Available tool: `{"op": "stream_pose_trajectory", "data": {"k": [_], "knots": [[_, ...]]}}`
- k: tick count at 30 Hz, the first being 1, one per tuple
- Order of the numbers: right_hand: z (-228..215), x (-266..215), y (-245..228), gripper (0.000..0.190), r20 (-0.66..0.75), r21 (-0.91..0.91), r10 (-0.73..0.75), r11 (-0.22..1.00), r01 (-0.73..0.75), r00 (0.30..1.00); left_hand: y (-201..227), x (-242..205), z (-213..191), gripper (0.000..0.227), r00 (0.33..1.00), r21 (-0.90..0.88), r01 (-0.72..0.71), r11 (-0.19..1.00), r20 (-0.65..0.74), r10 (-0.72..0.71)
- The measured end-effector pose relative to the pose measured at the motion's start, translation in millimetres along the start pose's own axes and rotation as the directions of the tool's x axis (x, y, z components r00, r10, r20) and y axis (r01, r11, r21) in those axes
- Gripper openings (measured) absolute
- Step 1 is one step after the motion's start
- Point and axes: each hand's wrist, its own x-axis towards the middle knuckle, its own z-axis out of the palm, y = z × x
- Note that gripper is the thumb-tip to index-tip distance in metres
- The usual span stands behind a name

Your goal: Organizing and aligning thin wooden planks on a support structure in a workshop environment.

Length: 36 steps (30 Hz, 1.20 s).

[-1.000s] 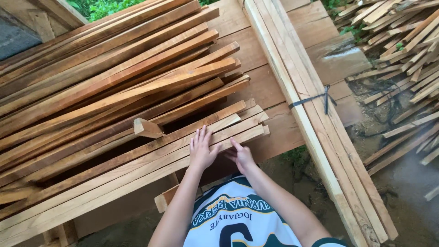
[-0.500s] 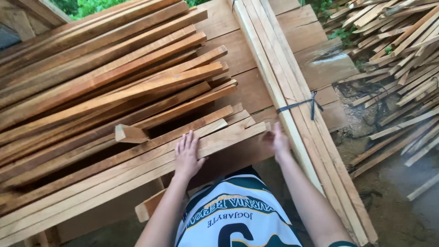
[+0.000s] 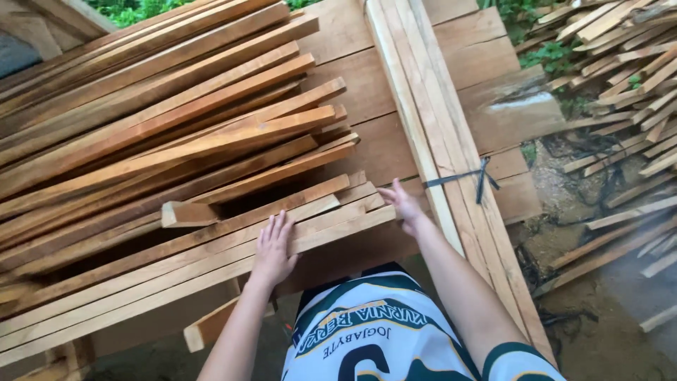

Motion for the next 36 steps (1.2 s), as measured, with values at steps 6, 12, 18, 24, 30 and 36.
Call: {"op": "stream_pose_trajectory", "data": {"k": [6,12,18,24,30,36], "knots": [[16.6,15.1,25.0,0.073,-0.079,0.05,-0.041,0.998,0.045,0.996,-15.9,8.4,4.7,0.102,0.999,0.057,-0.029,0.998,0.04,0.027],[58.0,-19.2,0.9,0.082,-0.26,0.008,-0.026,1.0,0.029,0.965,-18.3,8.3,7.8,0.099,0.999,0.012,-0.017,1.0,0.046,0.017],[66.0,-42.3,-18.7,0.084,-0.243,-0.16,-0.136,0.982,0.098,0.96,-6.4,4.7,8.0,0.086,0.995,-0.083,-0.044,0.996,-0.098,0.036],[-11.4,6.4,32.6,0.046,-0.286,-0.537,-0.206,0.843,0.022,0.936,-3.0,2.0,11.1,0.079,0.988,-0.12,-0.044,0.992,-0.155,0.025],[-4.4,-32.2,40.1,0.031,-0.08,-0.247,-0.174,0.957,0.149,0.982,5.3,1.7,5.4,0.076,0.987,-0.153,-0.045,0.987,-0.162,0.02],[-2.2,-18.2,51.0,0.022,-0.016,-0.196,-0.248,0.951,0.24,0.969,12.5,0.5,-1.2,0.05,0.984,-0.075,-0.084,0.994,-0.161,0.071]]}}
